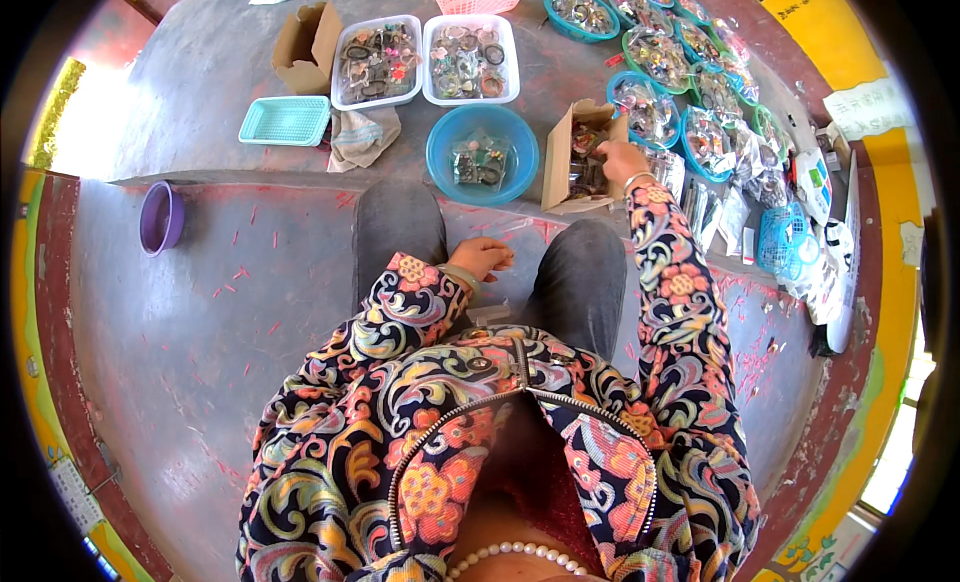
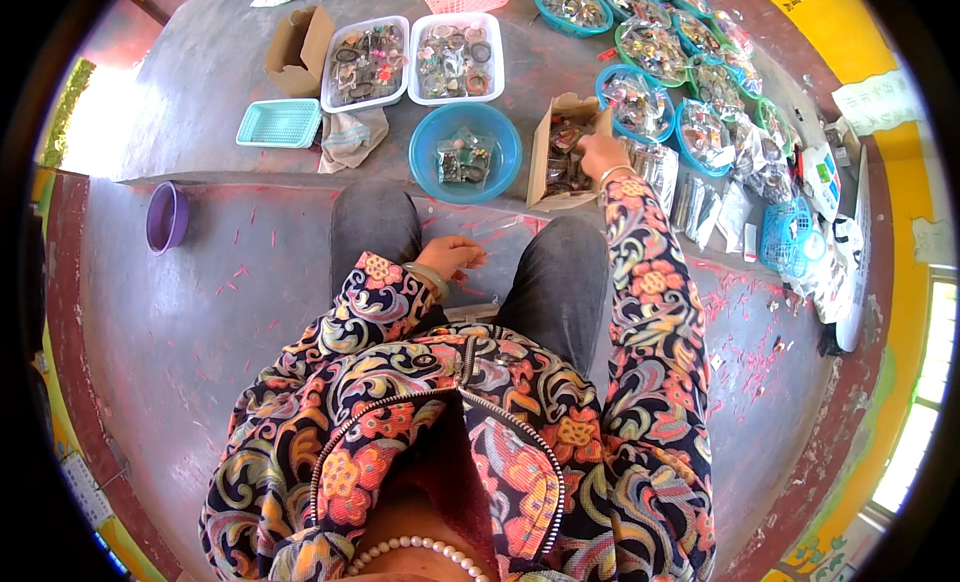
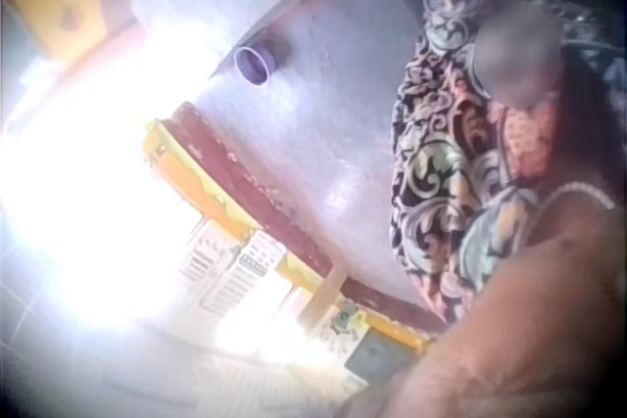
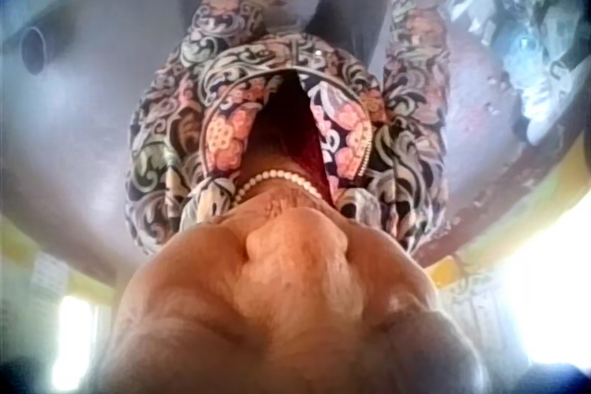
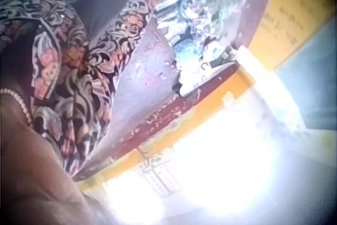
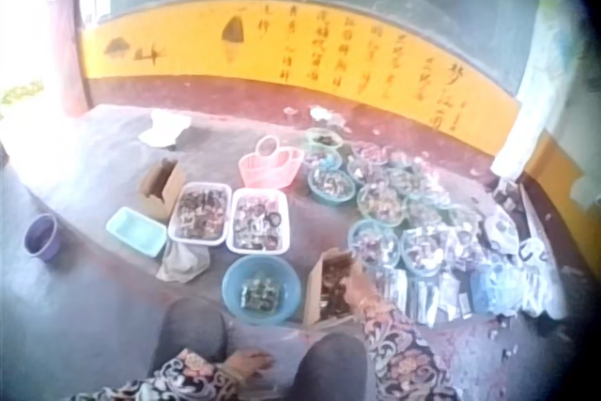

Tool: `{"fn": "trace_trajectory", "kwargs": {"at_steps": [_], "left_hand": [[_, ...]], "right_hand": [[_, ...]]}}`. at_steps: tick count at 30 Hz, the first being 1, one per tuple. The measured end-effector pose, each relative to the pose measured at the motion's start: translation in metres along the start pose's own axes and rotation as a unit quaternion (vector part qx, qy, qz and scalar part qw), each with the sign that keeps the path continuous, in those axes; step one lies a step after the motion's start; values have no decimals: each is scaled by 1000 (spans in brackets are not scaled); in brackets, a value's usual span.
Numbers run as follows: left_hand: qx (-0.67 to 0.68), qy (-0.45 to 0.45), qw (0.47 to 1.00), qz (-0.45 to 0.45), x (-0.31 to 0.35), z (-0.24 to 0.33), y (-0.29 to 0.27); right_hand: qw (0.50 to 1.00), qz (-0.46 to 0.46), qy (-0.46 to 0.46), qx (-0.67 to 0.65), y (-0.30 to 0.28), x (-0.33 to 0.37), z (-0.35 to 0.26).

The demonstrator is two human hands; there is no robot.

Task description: The person sits on the floor and repeatedly picks up small jewelry items from a blue bowl, places them into clear plastic bags, and transfers the packaged items into a cardboard box. The process involves handling multiple small objects one by one and organizing them into containers.

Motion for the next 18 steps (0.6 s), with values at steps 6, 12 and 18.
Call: {"fn": "trace_trajectory", "kwargs": {"at_steps": [6,12,18], "left_hand": [[-5,32,999,6,-11,-16,-9],[-8,30,1000,5,-11,-18,-9],[-27,33,999,6,-17,-15,-5]], "right_hand": [[984,-89,-28,152,22,-17,-26],[979,-118,-12,167,35,-25,-16],[984,-70,-21,164,37,-31,21]]}}
Point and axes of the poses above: each hand's wrist, its own x-axis away from the middle knuckle, its own y-axis out of the palm, z = x × y, the point moved 4 cm from there along -x, towards the middle knuckle, and after that the axes turned 9 degrees about -z, right-handed, at the moved point
